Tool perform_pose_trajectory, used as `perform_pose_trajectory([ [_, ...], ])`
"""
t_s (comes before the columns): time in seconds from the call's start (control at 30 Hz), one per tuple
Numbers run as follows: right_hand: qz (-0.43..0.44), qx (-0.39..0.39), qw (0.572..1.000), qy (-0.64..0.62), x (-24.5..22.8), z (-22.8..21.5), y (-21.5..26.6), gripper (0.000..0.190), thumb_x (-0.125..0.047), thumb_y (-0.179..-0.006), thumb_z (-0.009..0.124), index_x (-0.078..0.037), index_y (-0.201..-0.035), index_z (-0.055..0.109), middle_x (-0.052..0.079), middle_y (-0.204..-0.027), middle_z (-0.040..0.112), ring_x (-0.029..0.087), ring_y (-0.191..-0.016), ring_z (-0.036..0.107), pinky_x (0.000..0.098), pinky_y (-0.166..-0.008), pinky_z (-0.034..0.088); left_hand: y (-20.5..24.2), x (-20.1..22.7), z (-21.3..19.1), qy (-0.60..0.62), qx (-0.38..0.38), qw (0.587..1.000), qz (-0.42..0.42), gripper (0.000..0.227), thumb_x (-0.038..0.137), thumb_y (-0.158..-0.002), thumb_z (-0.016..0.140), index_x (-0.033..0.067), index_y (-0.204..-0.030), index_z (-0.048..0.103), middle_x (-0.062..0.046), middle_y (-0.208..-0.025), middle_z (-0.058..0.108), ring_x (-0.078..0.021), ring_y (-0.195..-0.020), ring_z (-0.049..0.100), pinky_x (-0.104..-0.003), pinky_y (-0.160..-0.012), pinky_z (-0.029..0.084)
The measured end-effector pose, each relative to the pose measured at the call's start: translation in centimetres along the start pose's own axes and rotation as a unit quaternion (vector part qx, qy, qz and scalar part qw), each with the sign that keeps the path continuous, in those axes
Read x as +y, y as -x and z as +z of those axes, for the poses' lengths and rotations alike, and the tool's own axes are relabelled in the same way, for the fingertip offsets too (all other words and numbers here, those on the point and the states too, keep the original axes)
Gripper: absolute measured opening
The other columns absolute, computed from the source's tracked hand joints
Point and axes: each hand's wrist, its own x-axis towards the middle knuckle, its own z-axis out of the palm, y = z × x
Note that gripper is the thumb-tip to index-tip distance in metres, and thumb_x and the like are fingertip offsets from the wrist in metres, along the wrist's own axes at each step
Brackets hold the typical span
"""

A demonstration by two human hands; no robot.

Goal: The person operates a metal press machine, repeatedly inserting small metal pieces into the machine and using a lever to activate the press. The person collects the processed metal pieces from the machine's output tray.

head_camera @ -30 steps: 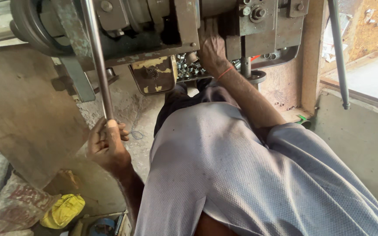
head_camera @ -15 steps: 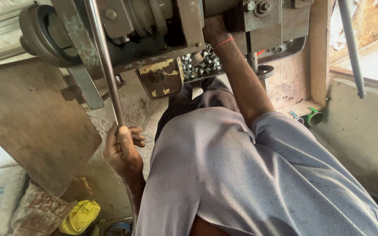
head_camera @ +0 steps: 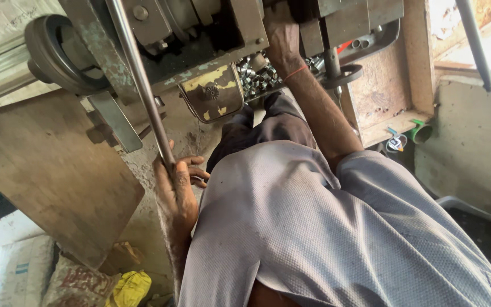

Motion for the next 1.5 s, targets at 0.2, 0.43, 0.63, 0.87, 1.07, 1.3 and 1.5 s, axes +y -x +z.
perform_pose_trajectory([
  [0.2,0.027,0.146,0.988,-0.045,-1.1,-0.9,0.6,0.028,0.002,-0.081,0.069,-0.003,-0.108,0.067,0.015,-0.093,0.071,0.025,-0.066,0.068,0.0322,-0.049,0.055,-0.1,-1.2,-0.9,0.024,-0.048,0.998,0.038,0.048,0.023,-0.111,0.040,0.0030,-0.154,0.032,-0.014,-0.108,0.069,-0.0144,-0.078,0.069,-0.027,-0.064,0.056],
  [0.43,0.100,0.028,0.984,-0.141,-3.2,-3.7,-2.2,0.039,0.006,-0.079,0.061,-0.004,-0.117,0.061,0.023,-0.110,0.061,0.032,-0.073,0.069,0.0389,-0.056,0.056,0.4,-2.6,-1.1,-0.013,-0.050,0.996,0.076,0.048,0.020,-0.112,0.042,0.0034,-0.155,0.031,-0.013,-0.109,0.069,-0.0134,-0.077,0.070,-0.025,-0.063,0.058],
  [0.63,0.027,0.154,0.957,-0.246,-6.8,-13.2,10.3,0.053,0.011,-0.082,0.056,-0.003,-0.133,0.054,0.027,-0.129,0.059,0.035,-0.086,0.071,0.0426,-0.066,0.060,0.7,-3.7,-1.0,-0.068,-0.017,0.989,0.127,0.047,0.017,-0.114,0.043,0.0032,-0.157,0.031,-0.013,-0.111,0.072,-0.0153,-0.078,0.072,-0.025,-0.062,0.060],
  [0.87,0.006,-0.028,0.966,-0.256,1.5,-15.9,26.0,0.013,-0.020,-0.087,0.075,-0.009,-0.092,0.071,0.011,-0.083,0.070,0.028,-0.063,0.069,0.0410,-0.057,0.054,2.5,-2.5,1.4,-0.373,0.145,0.910,0.106,0.043,0.024,-0.113,0.057,-0.0016,-0.148,0.054,-0.012,-0.090,0.075,-0.0187,-0.073,0.073,-0.033,-0.060,0.055],
  [1.07,0.248,0.022,0.962,-0.108,17.5,-10.4,25.6,0.019,-0.024,-0.097,0.075,-0.005,-0.097,0.072,0.018,-0.088,0.069,0.038,-0.080,0.067,0.0475,-0.070,0.052,1.2,-0.9,3.7,-0.348,0.160,0.897,0.218,0.034,0.025,-0.123,0.055,-0.0050,-0.130,0.069,-0.015,-0.095,0.074,-0.0202,-0.081,0.073,-0.032,-0.066,0.056],
  [1.3,0.170,0.124,0.974,-0.081,32.9,0.1,14.3,0.017,-0.006,-0.093,0.062,-0.005,-0.108,0.069,0.019,-0.104,0.072,0.039,-0.090,0.070,0.0478,-0.076,0.056,0.6,-2.5,6.9,-0.221,0.168,0.938,0.207,0.032,0.015,-0.123,0.045,-0.0118,-0.128,0.061,-0.016,-0.103,0.072,-0.0176,-0.078,0.072,-0.024,-0.061,0.058],
  [1.5,0.094,0.046,0.992,0.071,37.4,5.4,8.2,0.015,-0.023,-0.089,0.068,-0.016,-0.096,0.079,0.010,-0.090,0.076,0.035,-0.078,0.070,0.0478,-0.061,0.053,0.6,-3.9,6.9,-0.211,0.216,0.937,0.173,0.029,0.010,-0.122,0.047,-0.0103,-0.138,0.060,-0.016,-0.102,0.073,-0.0181,-0.078,0.071,-0.026,-0.061,0.056],
])
